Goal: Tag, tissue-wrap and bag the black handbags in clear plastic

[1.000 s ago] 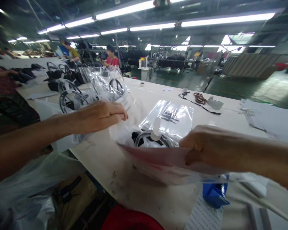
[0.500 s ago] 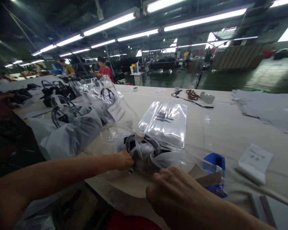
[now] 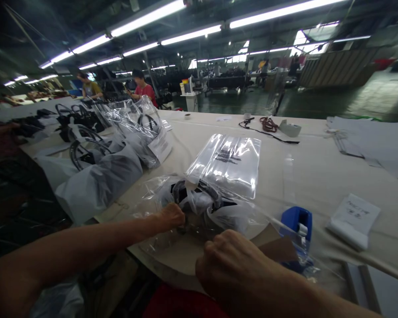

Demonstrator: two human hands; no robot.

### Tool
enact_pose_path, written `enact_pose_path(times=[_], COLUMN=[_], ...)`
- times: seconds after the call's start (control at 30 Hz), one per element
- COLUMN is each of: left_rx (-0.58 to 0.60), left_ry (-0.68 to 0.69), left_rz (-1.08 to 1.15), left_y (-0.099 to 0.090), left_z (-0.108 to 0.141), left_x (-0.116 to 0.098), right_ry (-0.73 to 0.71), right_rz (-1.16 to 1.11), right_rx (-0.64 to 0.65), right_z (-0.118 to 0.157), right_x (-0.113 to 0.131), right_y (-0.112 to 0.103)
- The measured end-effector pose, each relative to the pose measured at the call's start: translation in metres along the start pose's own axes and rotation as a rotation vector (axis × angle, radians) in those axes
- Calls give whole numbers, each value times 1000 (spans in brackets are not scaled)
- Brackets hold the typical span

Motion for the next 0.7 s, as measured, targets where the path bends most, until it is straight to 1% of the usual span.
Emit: enact_pose_path(times=[0.03, 0.1, 0.23, 0.27, 0.3, 0.37, 0.43, 0.5, 0.57, 0.63, 0.7], left_rx=[-9, -19, -86, -98, -106, -93, -39, 37, 97, 118, 110], left_ry=[-6, -62, -226, -257, -279, -305, -324, -349, -382, -417, -444], left_rz=[33, 101, 283, 343, 408, 544, 679, 808, 917, 973, 981], left_y=[-7, -21, -54, -60, -65, -69, -66, -62, -60, -64, -70], left_z=[1, 3, 8, 10, 13, 18, 24, 31, 37, 39, 38], left_x=[1, 7, 27, 31, 34, 38, 40, 41, 45, 51, 59], right_ry=[-4, -3, -25, -26, -27, -12, 18, 77, 161, 252, 317], right_rz=[-1, -2, -11, -11, -15, -37, -65, -64, -11, 63, 117], right_rx=[-7, 3, 98, 85, 44, -64, -121, -108, -103, -122, -133], right_z=[-1, -3, -3, -2, -1, 2, 4, 2, -3, -9, -15], right_x=[0, 0, -1, -2, -3, -8, -15, -26, -39, -51, -59], right_y=[0, 1, 13, 14, 12, 6, 1, -2, -8, -14, -15])
Point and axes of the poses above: each hand's wrist, its own z-axis away from the middle knuckle, its own y-axis out of the palm, x = y × z, the point moved 8 cm from there along -z, towards the middle knuckle, and after that the axes turned 5 degrees about -x, right-handed, at the moved point
